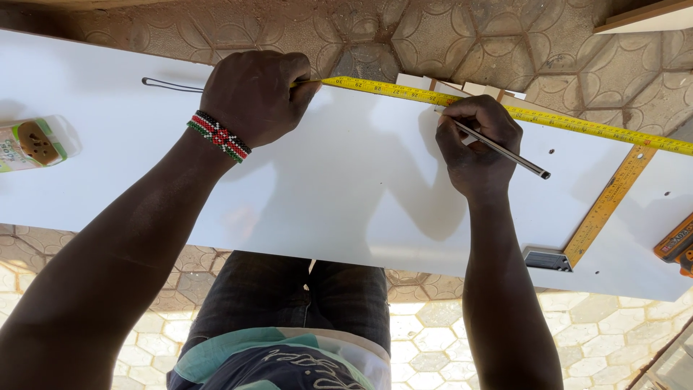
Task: Measuring and marking dimensions on a white board using a tape measure and a pencil.
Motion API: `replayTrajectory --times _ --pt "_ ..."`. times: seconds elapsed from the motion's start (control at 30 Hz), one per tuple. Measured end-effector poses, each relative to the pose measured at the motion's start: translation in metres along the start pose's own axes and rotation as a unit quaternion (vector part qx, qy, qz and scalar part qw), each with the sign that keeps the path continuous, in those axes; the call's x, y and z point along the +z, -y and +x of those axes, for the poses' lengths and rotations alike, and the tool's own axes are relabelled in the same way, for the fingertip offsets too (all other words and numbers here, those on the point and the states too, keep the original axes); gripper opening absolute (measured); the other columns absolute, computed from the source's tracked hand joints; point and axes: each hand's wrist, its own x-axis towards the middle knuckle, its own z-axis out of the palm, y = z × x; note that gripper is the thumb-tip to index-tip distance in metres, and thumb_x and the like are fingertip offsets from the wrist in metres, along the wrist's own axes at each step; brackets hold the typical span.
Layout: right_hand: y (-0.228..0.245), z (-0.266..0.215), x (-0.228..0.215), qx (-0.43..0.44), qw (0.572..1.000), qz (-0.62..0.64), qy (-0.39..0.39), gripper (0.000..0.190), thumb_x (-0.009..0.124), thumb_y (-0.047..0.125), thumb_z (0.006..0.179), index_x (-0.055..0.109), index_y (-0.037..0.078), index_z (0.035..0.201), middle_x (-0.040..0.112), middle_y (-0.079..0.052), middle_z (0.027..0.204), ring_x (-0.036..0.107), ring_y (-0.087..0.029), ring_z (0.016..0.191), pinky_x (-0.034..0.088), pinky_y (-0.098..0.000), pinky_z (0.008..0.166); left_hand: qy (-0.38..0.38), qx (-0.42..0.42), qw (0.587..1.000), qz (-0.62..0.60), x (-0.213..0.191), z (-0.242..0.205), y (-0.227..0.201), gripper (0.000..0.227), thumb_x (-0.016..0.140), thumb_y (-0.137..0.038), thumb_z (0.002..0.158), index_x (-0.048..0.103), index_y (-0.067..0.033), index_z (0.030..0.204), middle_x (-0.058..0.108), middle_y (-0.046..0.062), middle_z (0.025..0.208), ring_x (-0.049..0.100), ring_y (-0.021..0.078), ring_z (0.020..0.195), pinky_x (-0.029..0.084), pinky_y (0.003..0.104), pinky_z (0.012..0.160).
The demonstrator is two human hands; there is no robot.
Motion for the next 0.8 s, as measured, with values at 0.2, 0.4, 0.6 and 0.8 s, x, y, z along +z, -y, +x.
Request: replayTrajectory --times 0.2,0.4,0.6,0.8 --pt "0.002 0.001 0.002 0.013 1.000 0.011 -0.003 0.009 0.075 -0.007 0.106 0.076 0.003 0.108 0.075 -0.008 0.097 0.066 -0.015 0.082 0.055 -0.0287 0.078 -0.009 -0.002 1.000 -0.004 0.000 0.001 0.000 0.039 0.079 -0.031 0.121 0.061 -0.0178 0.088 0.059 0.003 0.066 0.057 0.0301 0.056 0.040 0.046 0.049" --pt "0.002 0.001 0.002 0.013 0.999 0.038 0.001 0.010 0.073 -0.008 0.106 0.074 0.002 0.107 0.073 -0.009 0.094 0.063 -0.015 0.081 0.052 -0.0283 0.077 0.016 -0.013 1.000 -0.002 -0.002 0.003 0.000 0.037 0.078 -0.037 0.121 0.066 -0.0186 0.091 0.062 0.003 0.068 0.060 0.0302 0.057 0.042 0.048 0.048" --pt "0.000 0.005 0.006 0.003 0.999 0.035 -0.005 0.011 0.075 -0.010 0.112 0.074 0.001 0.109 0.071 -0.008 0.090 0.062 -0.015 0.077 0.049 -0.0291 0.074 0.028 -0.019 0.999 -0.020 -0.003 0.008 -0.001 0.030 0.074 -0.034 0.117 0.070 -0.0162 0.093 0.068 0.006 0.069 0.064 0.0352 0.058 0.047 0.052 0.049" --pt "-0.001 -0.027 0.004 0.034 0.981 0.157 -0.112 0.014 0.082 0.009 0.117 0.072 0.000 0.119 0.077 -0.017 0.100 0.075 -0.022 0.090 0.064 -0.0342 0.086 0.340 -0.145 0.920 -0.132 -0.076 0.043 -0.026 0.049 0.062 -0.063 0.117 0.069 -0.0177 0.098 0.077 0.002 0.066 0.074 0.0308 0.076 0.053 0.055 0.078"
